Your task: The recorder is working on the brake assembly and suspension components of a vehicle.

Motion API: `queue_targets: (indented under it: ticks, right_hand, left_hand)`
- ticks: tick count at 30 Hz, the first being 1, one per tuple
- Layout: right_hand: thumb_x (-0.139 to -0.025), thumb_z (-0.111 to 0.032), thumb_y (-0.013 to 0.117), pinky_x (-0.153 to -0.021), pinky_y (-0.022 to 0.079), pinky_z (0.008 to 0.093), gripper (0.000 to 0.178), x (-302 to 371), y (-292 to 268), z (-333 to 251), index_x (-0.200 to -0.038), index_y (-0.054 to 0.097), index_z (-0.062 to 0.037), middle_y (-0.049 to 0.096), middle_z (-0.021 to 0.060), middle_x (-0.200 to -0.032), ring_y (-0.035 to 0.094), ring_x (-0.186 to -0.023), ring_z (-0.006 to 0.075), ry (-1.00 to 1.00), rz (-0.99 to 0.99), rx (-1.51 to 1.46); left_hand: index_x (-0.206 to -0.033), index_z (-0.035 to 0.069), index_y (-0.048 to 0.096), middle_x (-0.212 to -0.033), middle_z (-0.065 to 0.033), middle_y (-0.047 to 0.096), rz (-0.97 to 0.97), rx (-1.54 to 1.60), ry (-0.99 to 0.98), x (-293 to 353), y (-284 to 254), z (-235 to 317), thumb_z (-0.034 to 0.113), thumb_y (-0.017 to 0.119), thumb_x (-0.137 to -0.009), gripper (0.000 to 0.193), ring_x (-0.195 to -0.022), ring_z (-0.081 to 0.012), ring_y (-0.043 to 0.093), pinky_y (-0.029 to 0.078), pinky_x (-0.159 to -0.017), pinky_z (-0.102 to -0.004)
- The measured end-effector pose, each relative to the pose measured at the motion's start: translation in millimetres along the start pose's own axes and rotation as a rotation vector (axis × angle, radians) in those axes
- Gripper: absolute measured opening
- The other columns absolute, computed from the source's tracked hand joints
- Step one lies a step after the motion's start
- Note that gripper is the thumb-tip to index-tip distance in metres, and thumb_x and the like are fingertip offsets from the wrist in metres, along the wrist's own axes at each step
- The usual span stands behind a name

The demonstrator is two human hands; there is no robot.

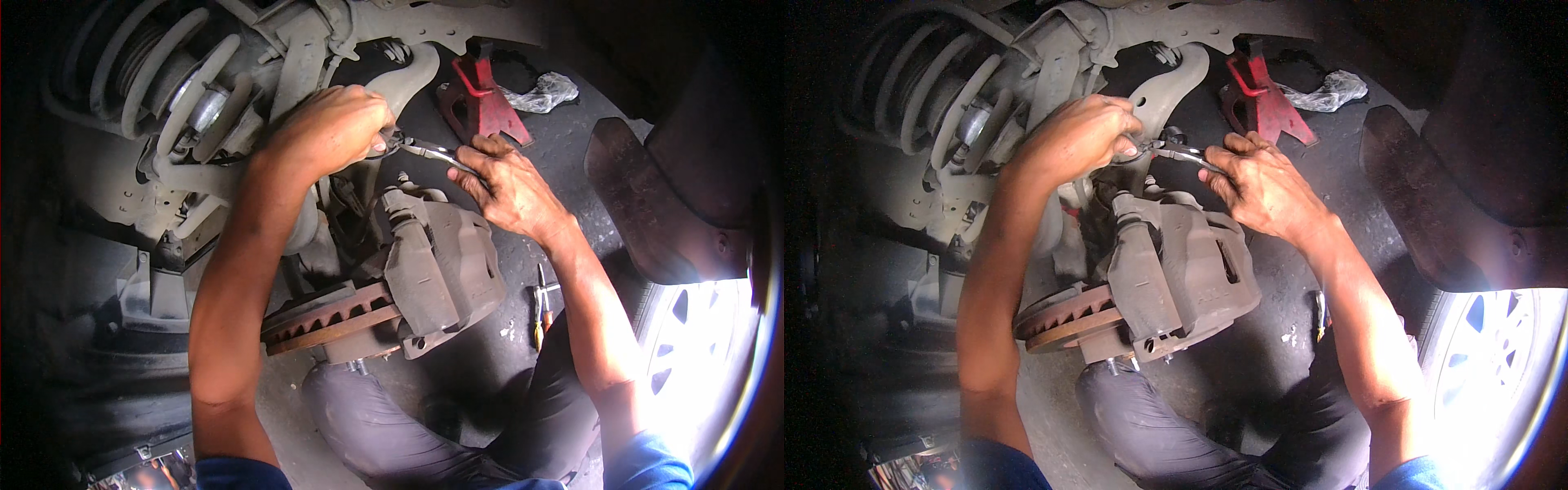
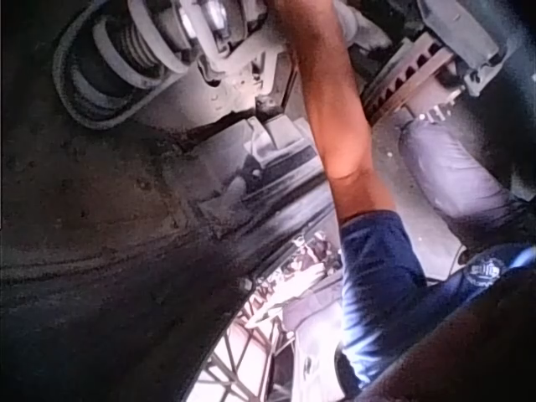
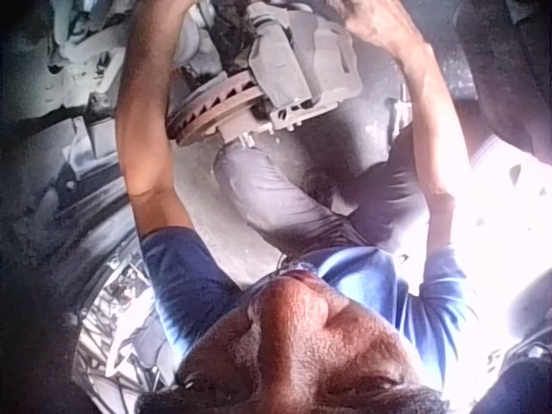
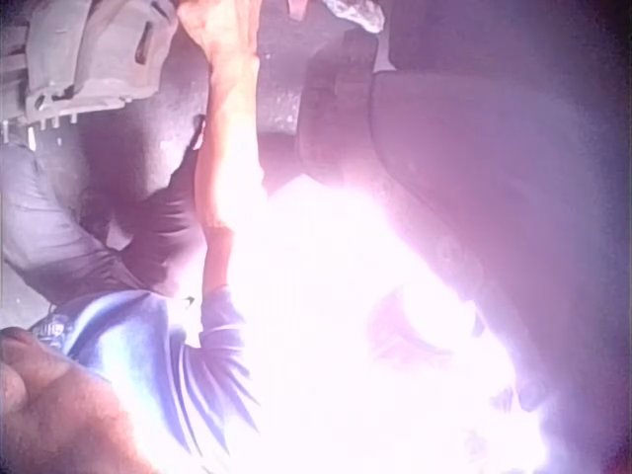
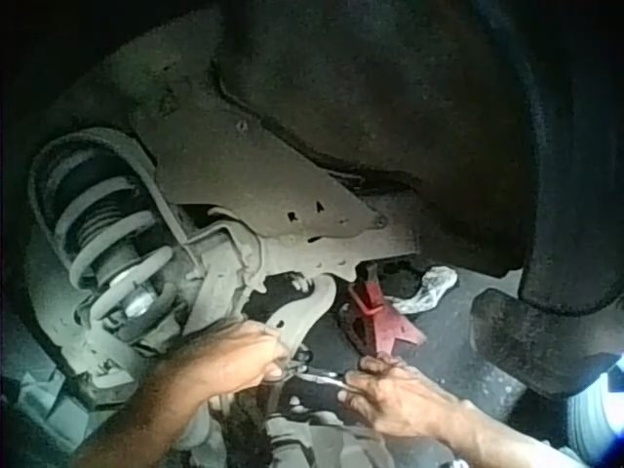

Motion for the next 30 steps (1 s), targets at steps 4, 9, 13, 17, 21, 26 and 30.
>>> queue_targets:
  ticks: [4,9,13,17,21,26,30]
  right_hand:
    - [-0.099,-0.035,0.064,-0.079,0.053,0.0511,0.035,-1,-5,1,-0.108,0.062,-0.0011,0.061,0.0192,-0.097,0.065,-0.094,0.0436,0.042,-0.006,0.06]
    - [-0.097,-0.043,0.066,-0.072,0.055,0.0494,0.042,2,-11,10,-0.104,0.059,-0.0018,0.063,0.021,-0.093,0.069,-0.087,0.0428,0.066,0.246,0.085]
    - [-0.1,-0.046,0.062,-0.072,0.056,0.0486,0.042,-2,10,16,-0.1,0.058,-0.0037,0.068,0.0209,-0.084,0.07,-0.083,0.0402,0.126,0.061,0.146]
    - [-0.101,-0.048,0.059,-0.071,0.056,0.0491,0.044,-3,14,21,-0.099,0.058,-0.004,0.069,0.0195,-0.081,0.07,-0.077,0.041,0.162,0.026,0.151]
    - [-0.101,-0.048,0.059,-0.071,0.056,0.0499,0.044,-3,17,25,-0.1,0.057,-0.0039,0.068,0.0207,-0.076,0.07,-0.077,0.042,0.169,0.03,0.155]
    - [-0.098,-0.042,0.068,-0.065,0.052,0.0467,0.042,0,20,30,-0.096,0.066,0.0,0.063,0.0208,-0.068,0.067,-0.067,0.0403,0.237,0.016,-0.011]
    - [-0.098,-0.04,0.069,-0.064,0.051,0.0455,0.041,1,23,30,-0.094,0.071,0.0013,0.064,0.0204,-0.068,0.066,-0.063,0.0378,0.284,-0.031,-0.183]
  left_hand:
    - [-0.099,0.001,0.074,-0.099,-0.0226,0.071,0.108,0.045,0.096,2,-10,8,0.011,0.074,-0.086,0.016,-0.097,-0.0392,0.071,0.054,-0.084,-0.0485]
    - [-0.114,-0.002,0.07,-0.116,-0.0211,0.069,-0.091,0.058,-0.094,-3,4,0,0.011,0.072,-0.089,0.028,-0.112,-0.0378,0.065,0.051,-0.095,-0.047]
    - [-0.107,0.002,0.073,-0.11,-0.0212,0.071,-0.018,0.085,-0.047,-1,3,0,0.009,0.073,-0.088,0.021,-0.109,-0.0369,0.068,0.053,-0.093,-0.0469]
    - [-0.116,0.002,0.072,-0.111,-0.0188,0.072,0.028,0.075,0.021,0,1,2,0.006,0.073,-0.087,0.029,-0.111,-0.0353,0.068,0.054,-0.096,-0.0454]
    - [-0.118,0.001,0.072,-0.113,-0.0182,0.072,0.035,0.066,0.042,-1,-1,4,0.005,0.073,-0.086,0.032,-0.111,-0.0352,0.068,0.053,-0.097,-0.0445]
    - [-0.119,0.001,0.072,-0.117,-0.0175,0.071,0.033,0.103,0.029,-2,1,3,0.002,0.071,-0.086,0.032,-0.113,-0.0351,0.067,0.052,-0.1,-0.0432]
    - [-0.117,0.001,0.072,-0.117,-0.0174,0.071,0.05,0.13,0.035,-1,2,-1,0.001,0.071,-0.086,0.031,-0.114,-0.0353,0.066,0.052,-0.1,-0.043]
Point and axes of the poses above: each hand's wrist, its own x-axis away from the middle knuckle, its own y-axis out of the palm, z = x × y, the point moved 10 cm from there along -x, towards the middle knuckle
